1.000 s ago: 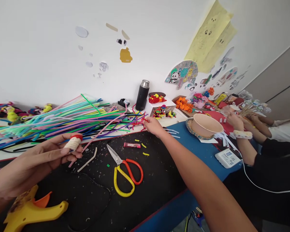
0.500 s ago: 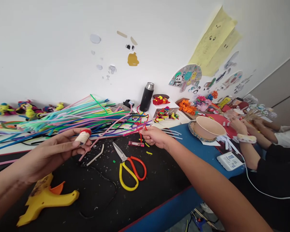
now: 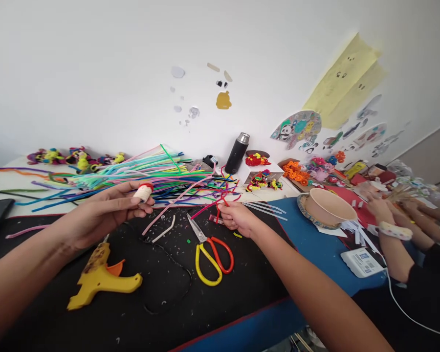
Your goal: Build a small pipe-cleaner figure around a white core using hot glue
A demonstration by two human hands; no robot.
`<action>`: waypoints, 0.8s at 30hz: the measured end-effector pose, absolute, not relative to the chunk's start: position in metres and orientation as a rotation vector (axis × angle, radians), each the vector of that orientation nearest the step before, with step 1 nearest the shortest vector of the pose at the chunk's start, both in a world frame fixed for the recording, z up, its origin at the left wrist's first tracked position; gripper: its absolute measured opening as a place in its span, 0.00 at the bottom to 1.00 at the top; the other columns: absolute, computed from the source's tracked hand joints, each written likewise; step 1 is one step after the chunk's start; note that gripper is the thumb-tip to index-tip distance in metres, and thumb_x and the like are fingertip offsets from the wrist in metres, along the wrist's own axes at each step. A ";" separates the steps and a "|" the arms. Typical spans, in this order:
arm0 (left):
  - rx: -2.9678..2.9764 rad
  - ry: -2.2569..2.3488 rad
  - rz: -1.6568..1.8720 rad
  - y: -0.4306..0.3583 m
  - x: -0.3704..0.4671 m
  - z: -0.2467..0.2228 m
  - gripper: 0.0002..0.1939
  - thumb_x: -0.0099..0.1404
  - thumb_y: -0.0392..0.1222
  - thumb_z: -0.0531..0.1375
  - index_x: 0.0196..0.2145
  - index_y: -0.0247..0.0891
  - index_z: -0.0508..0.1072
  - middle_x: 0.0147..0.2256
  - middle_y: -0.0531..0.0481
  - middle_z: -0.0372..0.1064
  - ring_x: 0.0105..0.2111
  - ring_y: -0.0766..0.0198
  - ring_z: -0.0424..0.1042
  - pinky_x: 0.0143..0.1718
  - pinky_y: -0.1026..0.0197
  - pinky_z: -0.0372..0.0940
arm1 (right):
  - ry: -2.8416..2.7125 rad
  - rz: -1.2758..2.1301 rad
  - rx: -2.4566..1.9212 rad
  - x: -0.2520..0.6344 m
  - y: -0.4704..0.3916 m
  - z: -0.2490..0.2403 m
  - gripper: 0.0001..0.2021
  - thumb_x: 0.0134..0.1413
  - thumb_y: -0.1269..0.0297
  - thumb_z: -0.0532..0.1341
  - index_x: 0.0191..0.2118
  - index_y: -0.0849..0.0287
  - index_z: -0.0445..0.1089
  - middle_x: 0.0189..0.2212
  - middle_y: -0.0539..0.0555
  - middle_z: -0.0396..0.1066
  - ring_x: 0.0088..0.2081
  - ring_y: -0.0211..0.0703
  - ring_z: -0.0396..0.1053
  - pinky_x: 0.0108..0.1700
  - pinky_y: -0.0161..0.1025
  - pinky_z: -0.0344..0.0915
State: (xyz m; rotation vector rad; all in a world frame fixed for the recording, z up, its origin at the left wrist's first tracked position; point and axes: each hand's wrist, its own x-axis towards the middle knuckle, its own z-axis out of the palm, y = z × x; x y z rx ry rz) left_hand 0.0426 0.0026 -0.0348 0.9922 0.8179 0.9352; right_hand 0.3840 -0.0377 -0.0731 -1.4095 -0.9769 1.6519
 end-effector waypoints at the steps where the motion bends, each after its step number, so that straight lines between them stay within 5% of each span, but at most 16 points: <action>1: 0.986 0.808 0.937 0.003 0.042 -0.035 0.24 0.50 0.41 0.78 0.44 0.38 0.79 0.38 0.42 0.80 0.35 0.56 0.79 0.35 0.62 0.77 | -0.998 1.681 -1.385 0.384 -0.043 -0.071 0.18 0.55 0.56 0.68 0.30 0.55 0.57 0.15 0.37 0.50 0.14 0.27 0.42 0.18 0.29 0.34; 9: 1.013 0.753 0.908 0.003 0.040 -0.038 0.22 0.56 0.41 0.75 0.47 0.37 0.77 0.39 0.42 0.80 0.35 0.58 0.79 0.36 0.63 0.76 | -0.948 1.524 -1.221 0.371 -0.042 -0.035 0.23 0.50 0.52 0.71 0.31 0.54 0.55 0.16 0.36 0.48 0.15 0.28 0.40 0.18 0.30 0.36; 16: 0.995 0.768 0.927 0.005 0.038 -0.033 0.24 0.54 0.41 0.76 0.47 0.38 0.76 0.37 0.47 0.79 0.35 0.60 0.79 0.37 0.63 0.75 | -1.151 1.787 -1.257 0.327 -0.053 -0.055 0.18 0.55 0.53 0.69 0.32 0.55 0.59 0.17 0.38 0.50 0.16 0.28 0.41 0.20 0.30 0.36; 24: 1.243 0.891 0.897 0.005 0.040 -0.035 0.26 0.52 0.40 0.75 0.48 0.38 0.72 0.37 0.47 0.77 0.33 0.58 0.78 0.32 0.62 0.70 | -1.446 1.623 -1.344 0.287 -0.037 -0.072 0.11 0.61 0.58 0.64 0.32 0.56 0.63 0.17 0.39 0.51 0.17 0.31 0.44 0.20 0.32 0.43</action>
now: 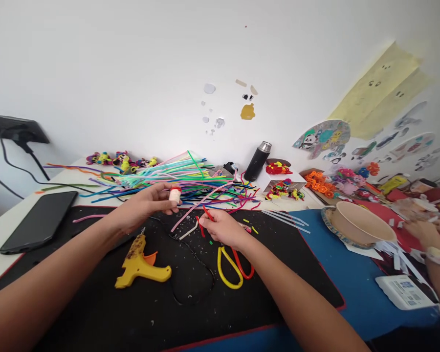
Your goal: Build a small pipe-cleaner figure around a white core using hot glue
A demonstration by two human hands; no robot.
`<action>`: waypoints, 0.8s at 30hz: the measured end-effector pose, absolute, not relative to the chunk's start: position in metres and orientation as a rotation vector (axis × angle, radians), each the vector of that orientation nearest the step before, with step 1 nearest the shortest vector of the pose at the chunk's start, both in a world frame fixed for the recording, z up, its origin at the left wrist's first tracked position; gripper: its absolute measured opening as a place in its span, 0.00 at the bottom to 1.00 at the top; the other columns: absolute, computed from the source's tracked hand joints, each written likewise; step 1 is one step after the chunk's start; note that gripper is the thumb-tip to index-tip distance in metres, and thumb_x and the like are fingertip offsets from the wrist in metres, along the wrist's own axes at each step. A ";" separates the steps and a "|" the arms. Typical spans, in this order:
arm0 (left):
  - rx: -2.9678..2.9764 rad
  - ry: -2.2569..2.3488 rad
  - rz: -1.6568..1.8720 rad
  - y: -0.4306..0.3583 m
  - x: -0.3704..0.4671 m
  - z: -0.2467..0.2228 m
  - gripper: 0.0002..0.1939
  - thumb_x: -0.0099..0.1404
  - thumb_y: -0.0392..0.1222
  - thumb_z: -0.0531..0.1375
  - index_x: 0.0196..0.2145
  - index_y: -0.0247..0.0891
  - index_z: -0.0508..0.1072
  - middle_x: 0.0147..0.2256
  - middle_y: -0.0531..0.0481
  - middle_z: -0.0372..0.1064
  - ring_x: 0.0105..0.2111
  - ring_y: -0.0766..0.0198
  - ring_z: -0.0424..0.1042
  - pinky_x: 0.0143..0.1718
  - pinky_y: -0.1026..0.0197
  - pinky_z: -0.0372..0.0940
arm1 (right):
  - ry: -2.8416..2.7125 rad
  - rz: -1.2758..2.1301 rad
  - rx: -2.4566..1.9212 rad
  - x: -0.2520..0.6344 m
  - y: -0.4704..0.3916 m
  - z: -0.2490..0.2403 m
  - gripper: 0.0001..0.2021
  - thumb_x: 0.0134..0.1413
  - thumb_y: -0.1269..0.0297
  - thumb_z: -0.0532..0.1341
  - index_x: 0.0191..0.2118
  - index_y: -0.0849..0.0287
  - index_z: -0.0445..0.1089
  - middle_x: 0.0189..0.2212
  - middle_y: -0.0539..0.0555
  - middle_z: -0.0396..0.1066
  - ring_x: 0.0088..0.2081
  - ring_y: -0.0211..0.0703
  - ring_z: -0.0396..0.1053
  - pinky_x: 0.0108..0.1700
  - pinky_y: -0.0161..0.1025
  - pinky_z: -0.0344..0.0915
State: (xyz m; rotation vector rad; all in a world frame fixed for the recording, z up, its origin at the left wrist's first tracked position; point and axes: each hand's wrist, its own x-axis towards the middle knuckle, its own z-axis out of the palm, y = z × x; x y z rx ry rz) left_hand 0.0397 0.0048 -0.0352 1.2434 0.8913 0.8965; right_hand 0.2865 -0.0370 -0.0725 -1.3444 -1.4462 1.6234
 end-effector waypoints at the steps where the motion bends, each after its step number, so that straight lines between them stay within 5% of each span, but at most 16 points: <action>1: 1.270 0.886 0.891 0.004 0.040 -0.036 0.26 0.52 0.40 0.74 0.47 0.38 0.73 0.36 0.46 0.77 0.33 0.58 0.78 0.31 0.62 0.69 | -1.496 1.579 -1.373 0.283 -0.035 -0.076 0.11 0.61 0.58 0.64 0.33 0.56 0.63 0.17 0.40 0.52 0.17 0.32 0.47 0.21 0.32 0.45; 7: 1.272 0.850 0.842 0.006 0.039 -0.036 0.28 0.52 0.37 0.72 0.51 0.37 0.70 0.36 0.48 0.75 0.30 0.60 0.75 0.30 0.62 0.67 | -1.697 1.373 -1.495 0.269 -0.030 -0.089 0.08 0.63 0.60 0.62 0.34 0.56 0.66 0.21 0.45 0.63 0.19 0.35 0.57 0.23 0.33 0.49; 16: 1.091 0.851 0.880 0.005 0.039 -0.035 0.30 0.50 0.29 0.71 0.51 0.40 0.72 0.38 0.50 0.75 0.33 0.64 0.76 0.32 0.66 0.68 | -1.510 1.475 -1.273 0.263 -0.031 -0.089 0.14 0.60 0.51 0.63 0.34 0.57 0.66 0.16 0.39 0.52 0.17 0.32 0.46 0.21 0.33 0.45; 24: 0.966 0.806 0.981 0.008 0.039 -0.037 0.20 0.62 0.34 0.68 0.52 0.37 0.74 0.38 0.47 0.76 0.32 0.63 0.79 0.35 0.63 0.74 | -1.450 1.422 -1.148 0.244 -0.017 -0.077 0.20 0.61 0.44 0.61 0.37 0.60 0.72 0.16 0.42 0.58 0.16 0.31 0.50 0.19 0.33 0.45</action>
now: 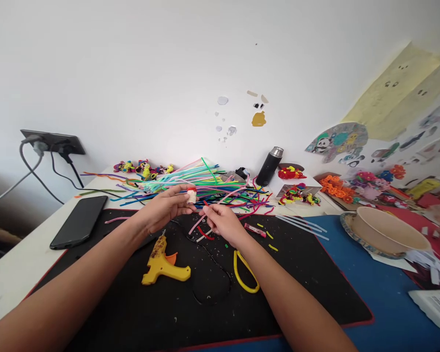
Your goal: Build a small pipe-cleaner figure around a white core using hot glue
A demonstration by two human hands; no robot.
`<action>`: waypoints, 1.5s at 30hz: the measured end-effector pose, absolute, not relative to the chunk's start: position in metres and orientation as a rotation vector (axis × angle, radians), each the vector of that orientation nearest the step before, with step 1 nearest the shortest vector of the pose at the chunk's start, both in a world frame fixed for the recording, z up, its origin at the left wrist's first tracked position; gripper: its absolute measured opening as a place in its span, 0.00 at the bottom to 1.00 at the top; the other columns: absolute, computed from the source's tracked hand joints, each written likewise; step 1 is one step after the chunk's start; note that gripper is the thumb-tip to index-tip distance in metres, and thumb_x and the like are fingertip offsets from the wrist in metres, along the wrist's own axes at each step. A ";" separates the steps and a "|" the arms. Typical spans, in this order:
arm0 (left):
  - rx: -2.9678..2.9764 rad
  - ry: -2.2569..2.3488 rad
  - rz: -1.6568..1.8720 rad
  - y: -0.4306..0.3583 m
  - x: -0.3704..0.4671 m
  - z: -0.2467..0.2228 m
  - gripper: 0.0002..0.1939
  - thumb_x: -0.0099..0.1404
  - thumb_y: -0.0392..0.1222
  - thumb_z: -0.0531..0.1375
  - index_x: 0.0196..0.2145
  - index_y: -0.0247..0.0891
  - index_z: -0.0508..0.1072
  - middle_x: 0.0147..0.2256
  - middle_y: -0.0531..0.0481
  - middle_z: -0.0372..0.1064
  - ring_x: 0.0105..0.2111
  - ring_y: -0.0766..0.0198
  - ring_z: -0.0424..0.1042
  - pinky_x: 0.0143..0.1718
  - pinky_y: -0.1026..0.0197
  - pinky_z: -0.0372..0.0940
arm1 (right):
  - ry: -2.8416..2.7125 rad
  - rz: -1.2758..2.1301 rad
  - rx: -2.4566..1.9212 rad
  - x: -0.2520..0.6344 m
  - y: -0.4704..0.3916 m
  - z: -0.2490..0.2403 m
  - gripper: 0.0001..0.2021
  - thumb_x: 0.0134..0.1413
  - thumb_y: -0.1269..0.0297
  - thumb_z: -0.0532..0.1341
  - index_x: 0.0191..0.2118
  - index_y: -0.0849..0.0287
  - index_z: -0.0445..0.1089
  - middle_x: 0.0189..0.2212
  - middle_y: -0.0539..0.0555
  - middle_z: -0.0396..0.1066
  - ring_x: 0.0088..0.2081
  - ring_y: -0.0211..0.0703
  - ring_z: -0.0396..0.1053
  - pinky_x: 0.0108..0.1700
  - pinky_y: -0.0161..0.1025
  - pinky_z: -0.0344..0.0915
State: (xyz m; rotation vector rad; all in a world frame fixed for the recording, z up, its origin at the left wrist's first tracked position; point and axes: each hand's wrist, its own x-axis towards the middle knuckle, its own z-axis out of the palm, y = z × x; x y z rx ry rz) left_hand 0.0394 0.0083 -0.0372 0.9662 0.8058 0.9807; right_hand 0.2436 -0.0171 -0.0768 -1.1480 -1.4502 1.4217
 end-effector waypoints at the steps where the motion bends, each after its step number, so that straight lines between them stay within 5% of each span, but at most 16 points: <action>1: 0.968 0.809 0.986 0.009 0.039 -0.039 0.20 0.62 0.34 0.68 0.52 0.37 0.74 0.37 0.47 0.76 0.32 0.63 0.79 0.35 0.64 0.74 | -1.438 1.404 -1.131 0.241 -0.015 -0.077 0.21 0.62 0.44 0.60 0.37 0.60 0.72 0.17 0.42 0.59 0.16 0.31 0.51 0.19 0.33 0.46; 14: 1.134 0.873 1.006 0.008 0.046 -0.055 0.20 0.62 0.42 0.70 0.51 0.41 0.73 0.37 0.49 0.74 0.31 0.65 0.77 0.27 0.68 0.70 | -1.505 1.304 -1.133 0.255 -0.021 -0.089 0.21 0.66 0.46 0.56 0.40 0.60 0.74 0.17 0.44 0.62 0.15 0.33 0.57 0.21 0.33 0.51; 23: 1.133 0.862 1.012 -0.004 0.057 -0.048 0.25 0.63 0.38 0.69 0.58 0.42 0.72 0.37 0.50 0.74 0.35 0.61 0.80 0.32 0.65 0.77 | -1.438 1.340 -1.065 0.260 -0.016 -0.091 0.22 0.66 0.45 0.56 0.38 0.61 0.75 0.16 0.44 0.62 0.15 0.32 0.54 0.19 0.33 0.49; 34: 1.115 0.910 1.024 0.001 0.054 -0.049 0.19 0.57 0.38 0.73 0.46 0.39 0.75 0.40 0.49 0.78 0.38 0.59 0.81 0.33 0.64 0.75 | -1.390 1.366 -1.046 0.258 -0.020 -0.086 0.25 0.65 0.42 0.57 0.26 0.57 0.64 0.16 0.44 0.60 0.16 0.32 0.49 0.20 0.34 0.46; 40: 1.173 0.893 1.121 0.003 0.053 -0.049 0.20 0.53 0.39 0.76 0.42 0.38 0.76 0.36 0.50 0.79 0.33 0.64 0.75 0.30 0.67 0.66 | -1.368 1.385 -1.014 0.253 -0.029 -0.074 0.24 0.60 0.39 0.60 0.28 0.57 0.65 0.17 0.44 0.58 0.17 0.32 0.49 0.20 0.34 0.44; 45: 1.164 0.857 1.109 0.000 0.058 -0.053 0.20 0.52 0.39 0.76 0.40 0.37 0.74 0.36 0.51 0.77 0.33 0.64 0.75 0.35 0.64 0.69 | -1.286 1.422 -0.968 0.249 -0.032 -0.072 0.23 0.58 0.41 0.63 0.28 0.57 0.64 0.16 0.42 0.57 0.16 0.31 0.47 0.19 0.33 0.43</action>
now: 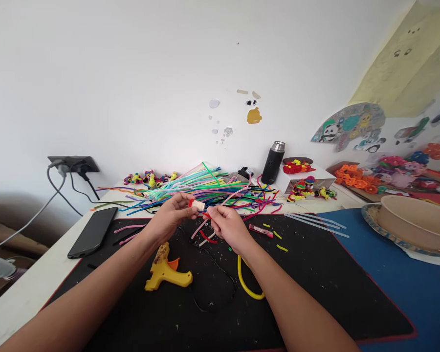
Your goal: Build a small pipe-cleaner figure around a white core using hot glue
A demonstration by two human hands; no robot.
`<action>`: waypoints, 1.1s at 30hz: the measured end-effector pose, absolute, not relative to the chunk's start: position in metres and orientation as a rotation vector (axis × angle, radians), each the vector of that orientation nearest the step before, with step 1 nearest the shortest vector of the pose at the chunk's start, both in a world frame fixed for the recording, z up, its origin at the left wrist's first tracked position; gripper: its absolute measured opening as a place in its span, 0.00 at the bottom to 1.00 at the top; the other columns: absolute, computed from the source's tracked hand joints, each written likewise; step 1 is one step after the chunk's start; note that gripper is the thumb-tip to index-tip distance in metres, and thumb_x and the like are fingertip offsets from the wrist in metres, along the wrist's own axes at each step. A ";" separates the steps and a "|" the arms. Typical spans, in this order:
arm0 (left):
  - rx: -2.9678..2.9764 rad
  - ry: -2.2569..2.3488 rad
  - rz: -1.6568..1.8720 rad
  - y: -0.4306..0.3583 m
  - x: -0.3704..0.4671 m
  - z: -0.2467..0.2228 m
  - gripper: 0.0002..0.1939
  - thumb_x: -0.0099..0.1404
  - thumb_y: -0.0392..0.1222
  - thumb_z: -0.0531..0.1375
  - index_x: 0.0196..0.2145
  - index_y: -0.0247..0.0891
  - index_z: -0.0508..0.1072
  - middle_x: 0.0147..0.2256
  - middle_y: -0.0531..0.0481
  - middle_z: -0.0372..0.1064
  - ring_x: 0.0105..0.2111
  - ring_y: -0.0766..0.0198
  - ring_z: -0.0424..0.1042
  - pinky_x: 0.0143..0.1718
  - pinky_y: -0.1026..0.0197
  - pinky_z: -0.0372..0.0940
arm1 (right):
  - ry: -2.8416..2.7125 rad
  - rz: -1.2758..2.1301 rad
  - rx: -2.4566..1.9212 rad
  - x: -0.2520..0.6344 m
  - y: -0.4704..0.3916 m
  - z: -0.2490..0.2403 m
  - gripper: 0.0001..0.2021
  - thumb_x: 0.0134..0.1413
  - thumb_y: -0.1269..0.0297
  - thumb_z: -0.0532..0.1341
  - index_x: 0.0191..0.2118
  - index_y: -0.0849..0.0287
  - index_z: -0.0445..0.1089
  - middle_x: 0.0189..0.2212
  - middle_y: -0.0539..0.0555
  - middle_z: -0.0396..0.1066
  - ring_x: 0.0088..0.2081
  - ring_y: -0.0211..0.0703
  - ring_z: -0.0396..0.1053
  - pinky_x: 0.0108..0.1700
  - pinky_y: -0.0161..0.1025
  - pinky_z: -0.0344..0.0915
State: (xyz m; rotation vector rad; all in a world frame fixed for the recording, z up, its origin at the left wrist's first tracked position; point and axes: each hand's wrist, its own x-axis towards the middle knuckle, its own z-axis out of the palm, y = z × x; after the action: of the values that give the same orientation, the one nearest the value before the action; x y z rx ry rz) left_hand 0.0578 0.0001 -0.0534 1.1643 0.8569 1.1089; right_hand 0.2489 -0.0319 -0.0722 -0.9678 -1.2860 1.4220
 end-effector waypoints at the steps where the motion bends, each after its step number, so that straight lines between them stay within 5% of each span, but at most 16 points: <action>1: 1.158 0.853 1.103 -0.001 0.059 -0.054 0.20 0.52 0.39 0.76 0.40 0.37 0.74 0.36 0.51 0.77 0.34 0.64 0.76 0.37 0.63 0.70 | -1.260 1.435 -0.959 0.248 -0.032 -0.072 0.22 0.58 0.41 0.63 0.28 0.56 0.64 0.16 0.42 0.57 0.16 0.31 0.47 0.19 0.33 0.42; 8: 1.196 0.833 1.076 -0.007 0.064 -0.053 0.24 0.55 0.40 0.75 0.48 0.38 0.75 0.40 0.48 0.78 0.38 0.62 0.78 0.43 0.60 0.72 | -1.196 1.472 -0.947 0.246 -0.032 -0.074 0.22 0.59 0.42 0.63 0.30 0.58 0.67 0.16 0.42 0.57 0.15 0.31 0.46 0.18 0.33 0.40; 15: 1.165 0.848 1.019 -0.009 0.067 -0.051 0.21 0.53 0.44 0.76 0.43 0.37 0.80 0.44 0.44 0.79 0.42 0.56 0.78 0.50 0.55 0.72 | -1.212 1.411 -1.009 0.247 -0.030 -0.078 0.23 0.58 0.41 0.62 0.28 0.57 0.64 0.16 0.42 0.56 0.16 0.31 0.47 0.18 0.34 0.42; 33: 1.277 0.909 1.076 -0.010 0.071 -0.062 0.19 0.52 0.43 0.76 0.41 0.38 0.79 0.37 0.48 0.76 0.36 0.59 0.75 0.42 0.58 0.70 | -1.297 1.420 -1.049 0.246 -0.030 -0.082 0.22 0.60 0.42 0.61 0.29 0.57 0.66 0.16 0.42 0.55 0.16 0.32 0.47 0.19 0.34 0.44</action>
State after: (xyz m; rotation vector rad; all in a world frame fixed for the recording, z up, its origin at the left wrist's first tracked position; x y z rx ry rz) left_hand 0.0708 -0.0097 -0.0620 1.2775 0.9094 1.0759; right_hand 0.2456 -0.0298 -0.0818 -1.0494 -1.2973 1.4196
